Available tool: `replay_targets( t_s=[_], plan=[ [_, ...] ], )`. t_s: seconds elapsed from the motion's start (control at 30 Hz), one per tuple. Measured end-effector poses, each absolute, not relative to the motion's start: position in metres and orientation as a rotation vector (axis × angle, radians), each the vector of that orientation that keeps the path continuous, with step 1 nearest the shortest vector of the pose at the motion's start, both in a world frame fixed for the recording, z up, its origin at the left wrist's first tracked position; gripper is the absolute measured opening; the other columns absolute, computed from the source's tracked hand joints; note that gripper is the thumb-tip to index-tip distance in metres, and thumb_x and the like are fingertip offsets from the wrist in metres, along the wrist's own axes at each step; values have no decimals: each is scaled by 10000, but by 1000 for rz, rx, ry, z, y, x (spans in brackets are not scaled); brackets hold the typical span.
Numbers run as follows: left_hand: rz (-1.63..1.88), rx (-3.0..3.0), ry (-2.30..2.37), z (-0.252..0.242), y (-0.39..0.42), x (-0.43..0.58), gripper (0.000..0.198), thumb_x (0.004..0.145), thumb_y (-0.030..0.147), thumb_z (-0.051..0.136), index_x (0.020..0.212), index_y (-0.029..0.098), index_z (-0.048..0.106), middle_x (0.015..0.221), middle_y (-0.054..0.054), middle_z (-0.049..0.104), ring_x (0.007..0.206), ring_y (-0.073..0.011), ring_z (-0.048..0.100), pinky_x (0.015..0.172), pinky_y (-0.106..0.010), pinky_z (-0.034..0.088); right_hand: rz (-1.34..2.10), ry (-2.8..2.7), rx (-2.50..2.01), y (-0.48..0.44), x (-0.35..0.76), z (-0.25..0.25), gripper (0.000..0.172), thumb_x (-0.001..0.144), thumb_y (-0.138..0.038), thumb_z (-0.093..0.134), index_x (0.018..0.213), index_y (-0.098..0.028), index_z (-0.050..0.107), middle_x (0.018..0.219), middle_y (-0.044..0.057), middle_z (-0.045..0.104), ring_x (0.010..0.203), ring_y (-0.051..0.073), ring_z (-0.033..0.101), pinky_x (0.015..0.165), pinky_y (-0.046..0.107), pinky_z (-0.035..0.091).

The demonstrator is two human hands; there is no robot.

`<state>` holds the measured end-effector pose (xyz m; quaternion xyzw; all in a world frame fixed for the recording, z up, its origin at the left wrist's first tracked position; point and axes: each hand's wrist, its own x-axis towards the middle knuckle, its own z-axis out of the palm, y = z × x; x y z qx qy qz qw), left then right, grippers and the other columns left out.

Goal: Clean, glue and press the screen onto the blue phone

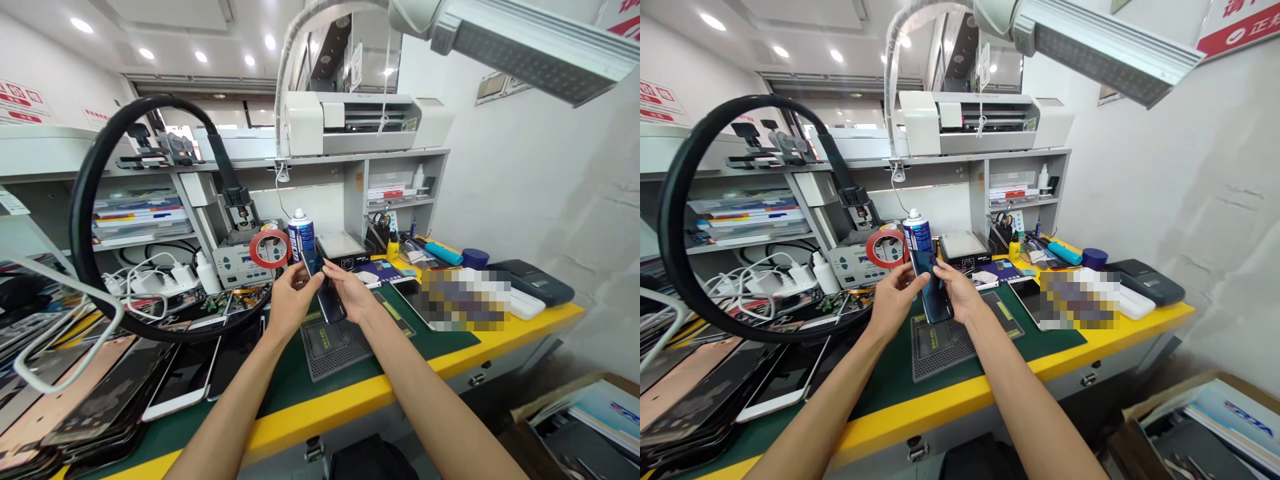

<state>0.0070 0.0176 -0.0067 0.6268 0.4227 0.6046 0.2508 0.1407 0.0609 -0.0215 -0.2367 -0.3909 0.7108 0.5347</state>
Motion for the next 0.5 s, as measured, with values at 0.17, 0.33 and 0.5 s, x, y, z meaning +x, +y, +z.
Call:
replay_targets(
  t_s=[0.17,0.33,0.5],
  plan=[
    [1696,1810,1273,-6,12,7,224,854,355,644,801,142,688,685,-3,656,630,-147,587,598,-250,458,1515,-913,-577,57,137,-18,344,685,-295,841,1013,-234,757,953,-2,763,934,178,650,848,279,470],
    [1763,2010,1367,-10,6,10,187,874,313,614,775,163,665,700,2,617,656,-148,554,642,-265,425,1438,-952,-569,53,135,-16,312,657,-420,856,825,-181,747,789,8,727,765,172,619,740,287,471],
    [1843,2227,1361,-12,-1,20,160,851,255,619,718,185,564,679,5,561,628,-146,522,608,-268,389,1345,-955,-582,52,135,-20,380,721,-536,788,683,-181,658,602,-23,611,549,133,504,555,273,412]
  ],
)
